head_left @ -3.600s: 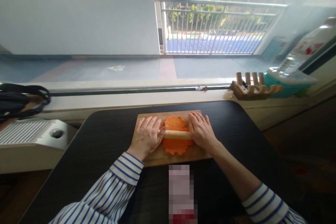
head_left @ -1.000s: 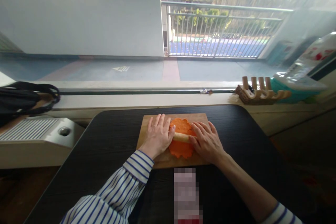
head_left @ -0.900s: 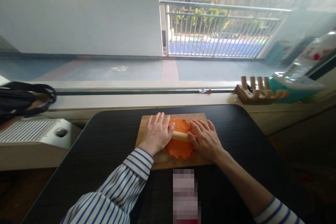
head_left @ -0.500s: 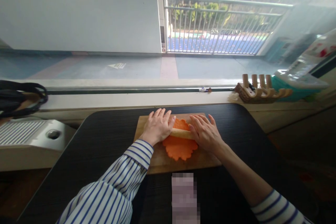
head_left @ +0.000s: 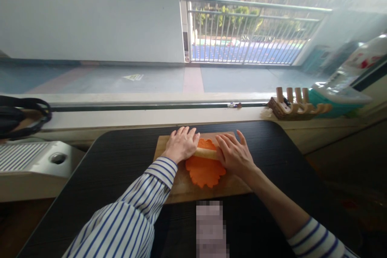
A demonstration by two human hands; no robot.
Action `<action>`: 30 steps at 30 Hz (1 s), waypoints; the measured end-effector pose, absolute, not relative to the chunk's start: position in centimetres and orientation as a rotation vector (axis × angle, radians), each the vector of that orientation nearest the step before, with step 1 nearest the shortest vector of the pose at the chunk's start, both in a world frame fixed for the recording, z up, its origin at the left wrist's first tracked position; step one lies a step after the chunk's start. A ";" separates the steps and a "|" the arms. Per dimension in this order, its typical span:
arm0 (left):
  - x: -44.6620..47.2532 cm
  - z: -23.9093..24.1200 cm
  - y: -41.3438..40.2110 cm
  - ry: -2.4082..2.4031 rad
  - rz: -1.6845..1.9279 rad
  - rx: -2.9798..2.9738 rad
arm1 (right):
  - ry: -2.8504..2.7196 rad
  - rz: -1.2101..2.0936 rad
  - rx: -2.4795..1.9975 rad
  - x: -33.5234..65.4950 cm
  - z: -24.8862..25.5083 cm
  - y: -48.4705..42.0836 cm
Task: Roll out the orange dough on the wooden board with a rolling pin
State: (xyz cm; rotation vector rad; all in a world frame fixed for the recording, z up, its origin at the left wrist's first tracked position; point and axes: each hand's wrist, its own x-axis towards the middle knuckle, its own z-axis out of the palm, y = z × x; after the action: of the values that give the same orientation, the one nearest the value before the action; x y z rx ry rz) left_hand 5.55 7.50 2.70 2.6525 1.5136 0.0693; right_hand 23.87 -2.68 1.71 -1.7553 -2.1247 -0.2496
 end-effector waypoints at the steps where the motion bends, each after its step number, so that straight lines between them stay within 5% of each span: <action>1: 5.5 2.6 7.4 1.512 0.076 2.651 | -2.138 -0.264 -1.752 23.7 1.6 -3.0; 11: 4.4 2.4 5.9 1.356 0.569 2.847 | -2.163 -0.130 -1.914 23.6 1.4 -3.1; 30: 5.7 2.4 7.9 1.402 0.395 2.834 | -2.111 -0.122 -1.903 24.8 1.9 -0.4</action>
State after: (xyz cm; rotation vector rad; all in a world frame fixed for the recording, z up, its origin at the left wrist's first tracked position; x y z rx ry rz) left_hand 5.66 7.91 2.37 2.8344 1.4017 0.3947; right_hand 24.76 -0.36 1.93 -1.9031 -2.1113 -0.1221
